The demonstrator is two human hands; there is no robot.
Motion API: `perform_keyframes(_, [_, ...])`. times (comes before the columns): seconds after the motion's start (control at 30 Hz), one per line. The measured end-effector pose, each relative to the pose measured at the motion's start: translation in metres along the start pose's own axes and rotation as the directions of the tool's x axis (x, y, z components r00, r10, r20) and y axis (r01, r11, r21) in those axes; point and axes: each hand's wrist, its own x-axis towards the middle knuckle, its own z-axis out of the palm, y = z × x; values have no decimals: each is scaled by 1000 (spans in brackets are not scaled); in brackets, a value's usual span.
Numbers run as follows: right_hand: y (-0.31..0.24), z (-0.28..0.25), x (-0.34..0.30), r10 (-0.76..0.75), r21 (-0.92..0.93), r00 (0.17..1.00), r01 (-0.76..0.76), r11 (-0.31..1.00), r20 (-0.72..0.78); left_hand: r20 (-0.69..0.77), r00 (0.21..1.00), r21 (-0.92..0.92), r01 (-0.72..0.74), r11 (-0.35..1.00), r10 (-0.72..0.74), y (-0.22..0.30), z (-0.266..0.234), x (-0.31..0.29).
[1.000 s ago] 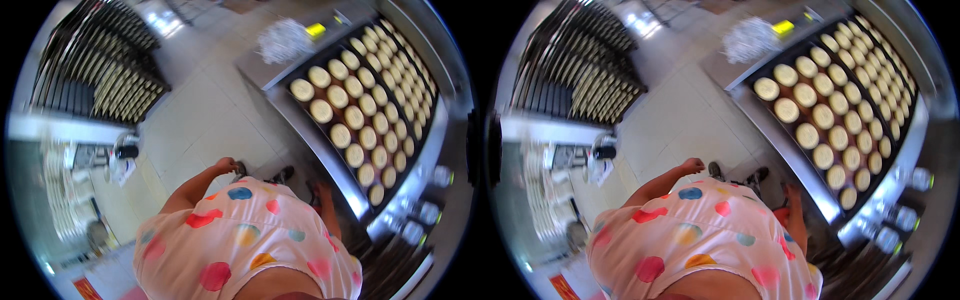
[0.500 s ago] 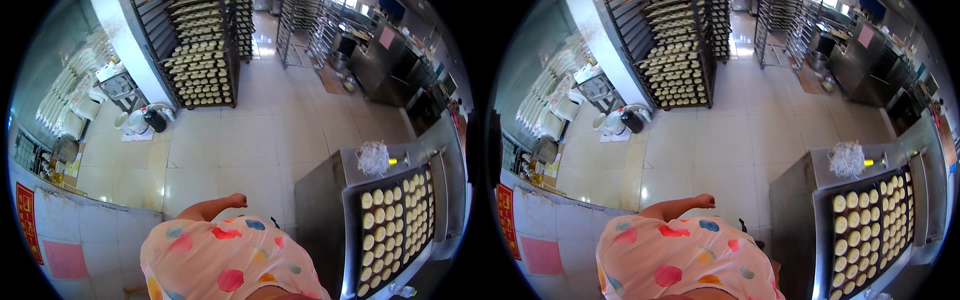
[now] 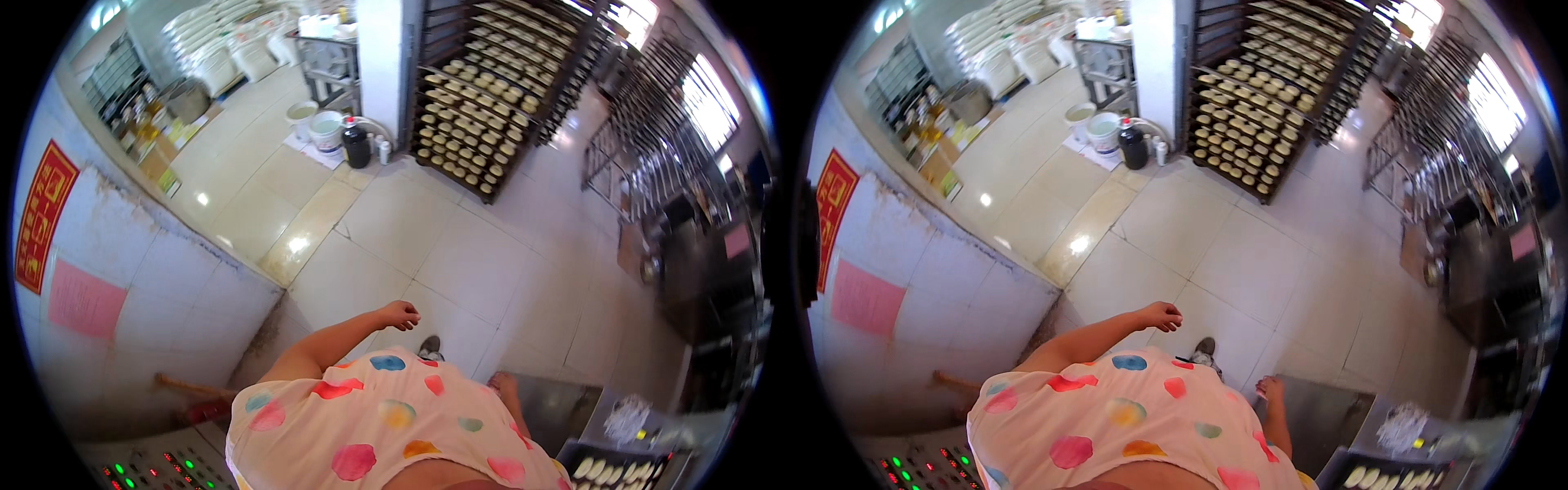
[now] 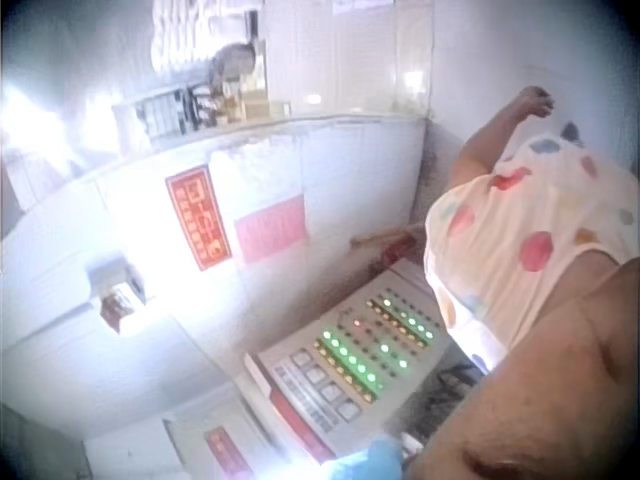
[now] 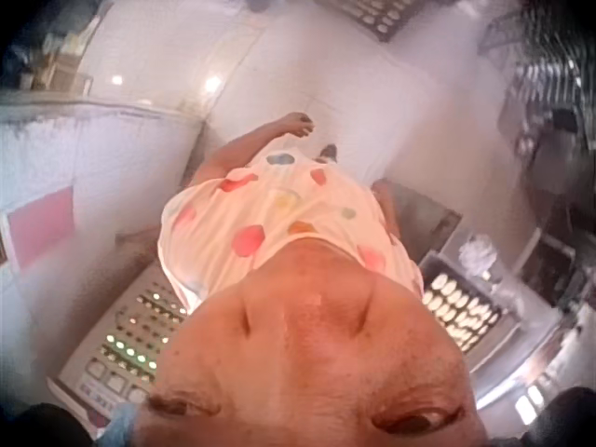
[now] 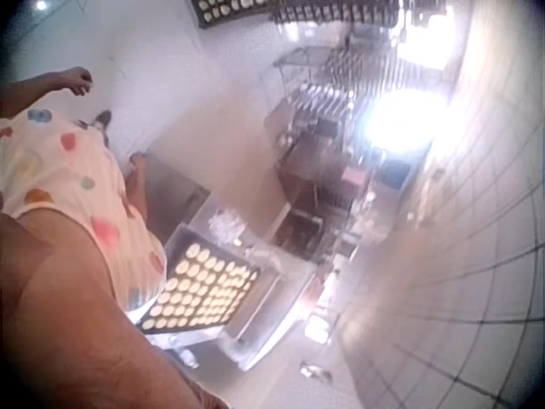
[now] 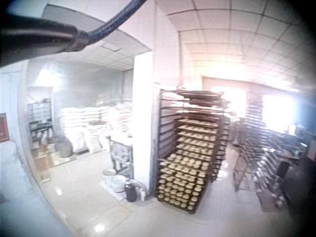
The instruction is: The person touches mooncakes on a tray, moves trays between a table and a storage rack, and handles dough in a large container.
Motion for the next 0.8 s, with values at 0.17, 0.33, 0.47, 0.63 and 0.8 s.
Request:
perform_keyframes(0.17, [-126, 53, 57, -63, -112, 998, 65, 992, 17, -54, 987, -73, -153, 986, 149, 69, -25, 36])
perform_keyframes(0.33, [-244, 110, 117, -89, -221, 983, 123, 968, 159, -96, 978, -107, -196, 975, 186, 179, -79, 98])
perform_keyframes(0.47, [-355, 139, 147, -227, 43, 950, 223, 974, 213, -133, 959, -98, -263, 960, 249, 267, -121, 129])
perform_keyframes(0.63, [-518, 185, 165, -434, 47, 880, 434, 900, 195, -262, 904, -90, -371, 924, 338, 359, -193, 145])
perform_keyframes(0.8, [-683, 239, 154, -727, 195, 646, 701, 686, 234, -415, 741, -85, -609, 789, 528, 460, -292, 152])
